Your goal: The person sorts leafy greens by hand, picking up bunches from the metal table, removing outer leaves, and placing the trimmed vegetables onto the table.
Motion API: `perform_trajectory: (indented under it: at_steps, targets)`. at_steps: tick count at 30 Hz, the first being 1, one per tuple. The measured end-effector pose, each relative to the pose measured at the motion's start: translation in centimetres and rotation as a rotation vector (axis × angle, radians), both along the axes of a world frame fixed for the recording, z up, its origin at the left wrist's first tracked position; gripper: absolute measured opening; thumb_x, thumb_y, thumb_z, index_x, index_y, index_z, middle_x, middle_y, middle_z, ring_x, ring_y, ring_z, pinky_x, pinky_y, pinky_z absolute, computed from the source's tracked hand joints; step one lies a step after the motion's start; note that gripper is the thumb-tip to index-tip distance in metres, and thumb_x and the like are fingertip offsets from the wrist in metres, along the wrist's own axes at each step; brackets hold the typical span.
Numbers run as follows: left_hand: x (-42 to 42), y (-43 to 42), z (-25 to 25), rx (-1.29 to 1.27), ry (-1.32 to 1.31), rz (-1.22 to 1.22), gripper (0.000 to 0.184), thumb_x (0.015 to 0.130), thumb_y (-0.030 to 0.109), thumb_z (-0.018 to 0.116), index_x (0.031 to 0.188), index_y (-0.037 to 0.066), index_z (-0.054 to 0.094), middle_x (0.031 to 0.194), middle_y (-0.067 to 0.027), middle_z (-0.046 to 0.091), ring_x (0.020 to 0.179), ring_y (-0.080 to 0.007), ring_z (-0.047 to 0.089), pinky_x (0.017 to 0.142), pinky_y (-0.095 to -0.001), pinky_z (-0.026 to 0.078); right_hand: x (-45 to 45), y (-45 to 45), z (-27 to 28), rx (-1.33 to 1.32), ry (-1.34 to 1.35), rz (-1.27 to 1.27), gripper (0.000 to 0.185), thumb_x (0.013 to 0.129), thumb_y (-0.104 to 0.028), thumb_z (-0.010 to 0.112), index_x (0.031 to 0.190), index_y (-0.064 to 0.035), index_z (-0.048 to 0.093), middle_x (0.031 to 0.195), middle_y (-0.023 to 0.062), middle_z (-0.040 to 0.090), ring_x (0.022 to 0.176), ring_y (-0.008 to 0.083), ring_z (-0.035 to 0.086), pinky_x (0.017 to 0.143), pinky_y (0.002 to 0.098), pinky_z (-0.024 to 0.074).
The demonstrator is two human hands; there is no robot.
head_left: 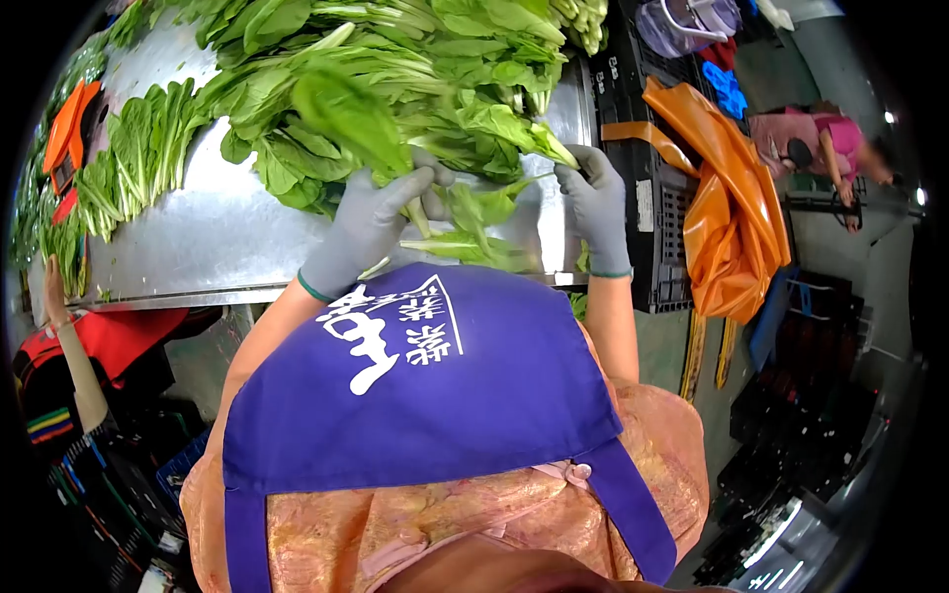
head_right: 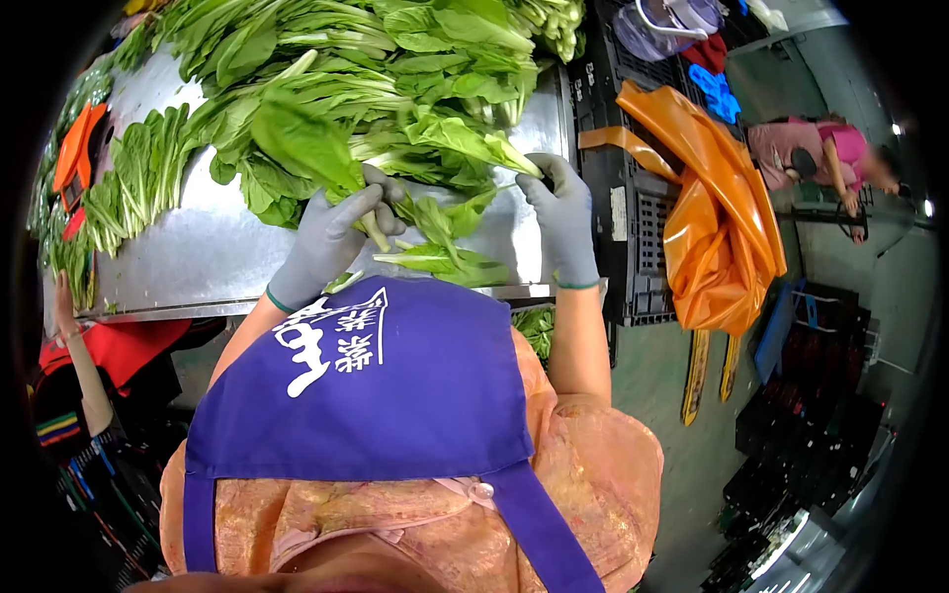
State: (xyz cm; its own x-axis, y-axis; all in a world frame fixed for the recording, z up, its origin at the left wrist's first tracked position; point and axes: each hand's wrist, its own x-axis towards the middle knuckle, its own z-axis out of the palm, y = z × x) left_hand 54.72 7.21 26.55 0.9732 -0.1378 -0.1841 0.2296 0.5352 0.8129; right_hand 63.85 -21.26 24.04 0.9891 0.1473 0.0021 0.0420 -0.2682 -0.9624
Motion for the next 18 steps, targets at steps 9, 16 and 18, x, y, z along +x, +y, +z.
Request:
perform_trajectory:
  at_steps: [9,16,18]
  targets:
    - [1.6,-2.5,2.9,0.091,-0.185,0.29,0.027,0.085,0.015,0.078,0.104,-0.001,0.069,0.083,-0.0034,0.069,0.059,-0.007,0.055,0.053,-0.0218,0.042,-3.0,8.8,3.8,0.272,-0.001,0.285,0.031,0.09,-0.004,0.066,0.119,0.0028,0.058,0.095,0.0038,0.065,0.074,0.0071,0.056,0.066,0.0226,0.0466]
    - [1.1,0.1,2.4,0.228,-0.058,0.237,0.023,0.085,0.02,0.077,0.093,-0.001,0.073,0.075,-0.0029,0.069,0.059,-0.0069,0.056,0.054,-0.0237,0.044,-3.6,10.4,5.2,0.289,0.108,0.373,0.028,0.095,-0.015,0.061,0.118,0.0011,0.057,0.087,0.0038,0.064,0.068,0.0069,0.054,0.061,0.0208,0.0438]
    - [0.9,-0.7,2.2,0.175,-0.096,0.285,0.022,0.086,0.02,0.076,0.093,0.0,0.072,0.077,-0.003,0.069,0.062,-0.0078,0.057,0.057,-0.0244,0.045,-3.5,10.4,4.8,0.368,0.163,0.323,0.027,0.097,-0.019,0.059,0.116,-0.0001,0.056,0.084,0.0044,0.063,0.065,0.0077,0.053,0.058,0.0217,0.0433]
